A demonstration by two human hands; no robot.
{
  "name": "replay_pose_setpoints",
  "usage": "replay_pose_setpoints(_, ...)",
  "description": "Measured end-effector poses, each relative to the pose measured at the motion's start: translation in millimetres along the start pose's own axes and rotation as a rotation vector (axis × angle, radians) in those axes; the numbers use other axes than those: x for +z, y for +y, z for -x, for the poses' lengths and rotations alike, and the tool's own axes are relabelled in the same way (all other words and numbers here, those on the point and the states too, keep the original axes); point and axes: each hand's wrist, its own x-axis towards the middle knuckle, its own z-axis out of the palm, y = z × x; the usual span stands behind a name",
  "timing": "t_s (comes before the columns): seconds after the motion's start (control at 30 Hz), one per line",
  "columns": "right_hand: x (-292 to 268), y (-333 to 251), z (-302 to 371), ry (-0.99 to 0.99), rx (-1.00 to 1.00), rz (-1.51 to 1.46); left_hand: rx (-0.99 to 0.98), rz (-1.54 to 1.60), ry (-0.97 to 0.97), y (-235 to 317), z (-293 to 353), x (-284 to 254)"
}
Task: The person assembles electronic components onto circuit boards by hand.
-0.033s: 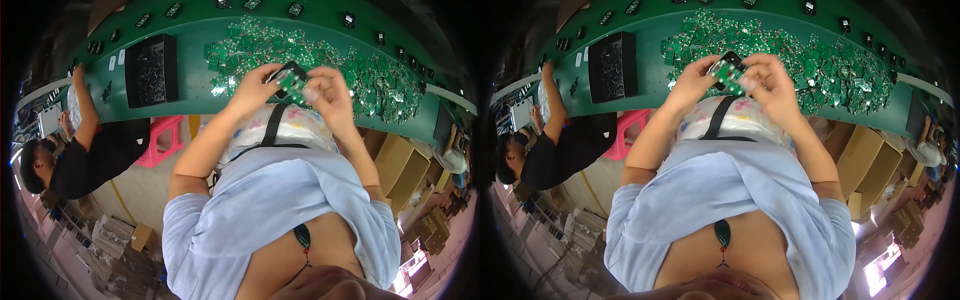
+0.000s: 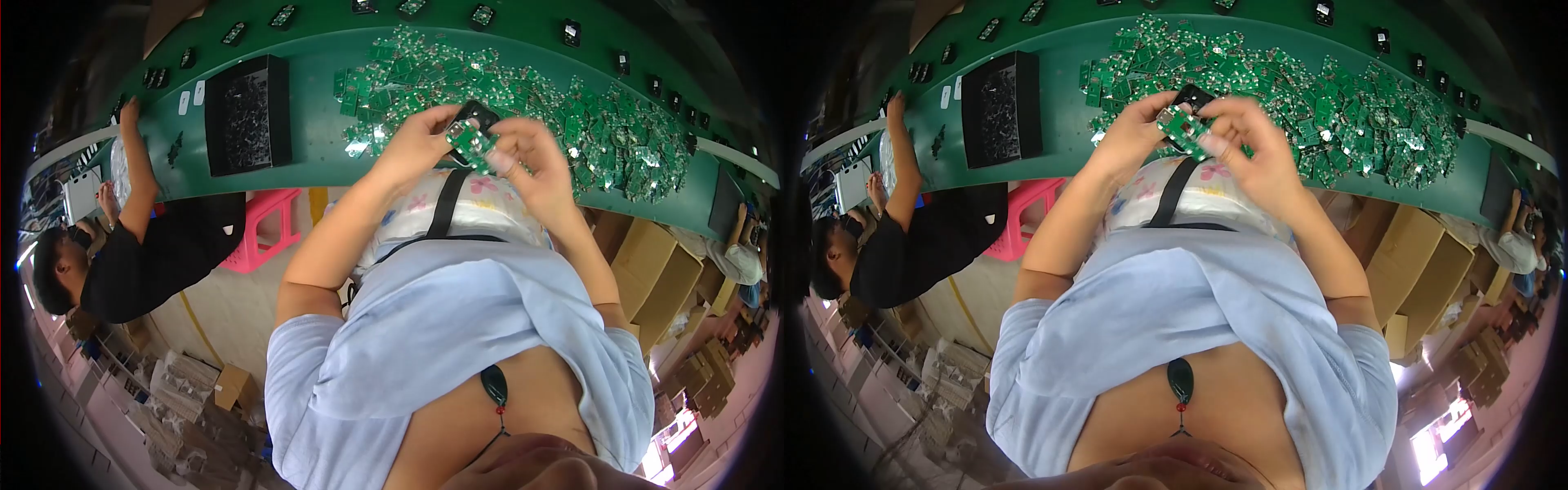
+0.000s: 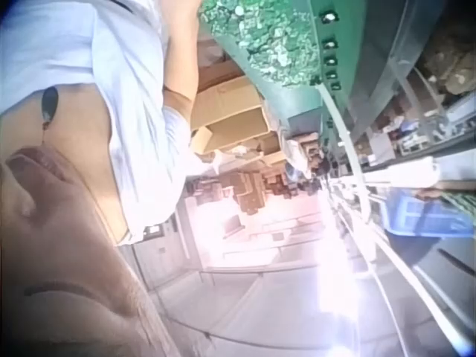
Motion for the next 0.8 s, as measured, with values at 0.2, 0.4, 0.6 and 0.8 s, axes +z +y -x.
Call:
replay_pose_setpoints(0.2,-3,-5,0,-0.13,-0.585,1.013,0.118,-0.026,-0.031,-7,-5,5)
replay_pose_setpoints(0.4,-12,7,-7,0.128,-0.434,0.715,0.256,-0.049,0.024,-1,0,18)
replay_pose_setpoints(0.6,-18,1,-21,0.142,-0.54,0.717,0.202,-0.045,0.017,5,4,20)
replay_pose_setpoints(0.8,-19,7,-33,0.076,-0.593,0.839,0.174,-0.094,0.076,7,1,21)
